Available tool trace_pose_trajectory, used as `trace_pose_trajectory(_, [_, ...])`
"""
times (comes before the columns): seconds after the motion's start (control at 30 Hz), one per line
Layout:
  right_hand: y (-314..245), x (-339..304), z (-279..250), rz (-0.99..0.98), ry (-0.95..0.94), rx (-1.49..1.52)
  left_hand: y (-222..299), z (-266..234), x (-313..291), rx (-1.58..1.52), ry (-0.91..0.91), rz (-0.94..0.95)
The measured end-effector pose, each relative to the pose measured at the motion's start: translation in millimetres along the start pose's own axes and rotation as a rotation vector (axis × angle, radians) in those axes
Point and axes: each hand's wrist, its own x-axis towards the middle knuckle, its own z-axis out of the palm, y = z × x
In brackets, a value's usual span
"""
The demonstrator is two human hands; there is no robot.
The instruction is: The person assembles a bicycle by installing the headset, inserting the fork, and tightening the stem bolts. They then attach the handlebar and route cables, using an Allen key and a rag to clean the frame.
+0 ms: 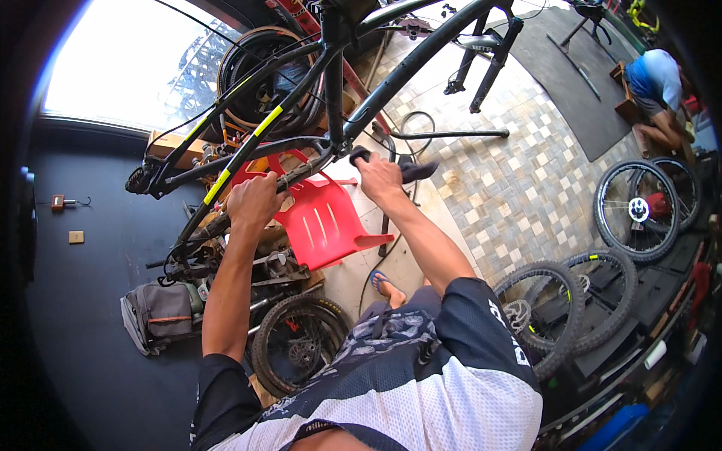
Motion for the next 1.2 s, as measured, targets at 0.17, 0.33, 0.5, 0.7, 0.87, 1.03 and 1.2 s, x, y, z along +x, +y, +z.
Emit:
trace_pose_trajectory(0.17, [3,-29,2,0.039,0.049,-0.056,0,0,0,-0.005,0.011,-0.002])
trace_pose_trajectory(0.33, [7,1,9,-0.217,0.180,-0.178,-2,0,1,0.007,0.000,-0.012])
trace_pose_trajectory(0.5, [-2,21,15,-0.070,0.082,-0.018,-1,3,3,0.020,-0.003,-0.014])
trace_pose_trajectory(0.7, [-38,34,30,0.496,-0.208,1.810,-3,2,3,0.006,-0.005,-0.020])
trace_pose_trajectory(0.87, [-8,-6,47,0.738,-0.287,2.333,-5,-1,4,0.015,-0.019,-0.005])
trace_pose_trajectory(1.03, [0,-4,69,0.695,-0.360,2.603,-5,0,6,-0.009,-0.025,-0.029])
trace_pose_trajectory(1.2, [-15,46,73,0.298,-0.366,2.660,-6,1,5,-0.008,-0.021,-0.037])
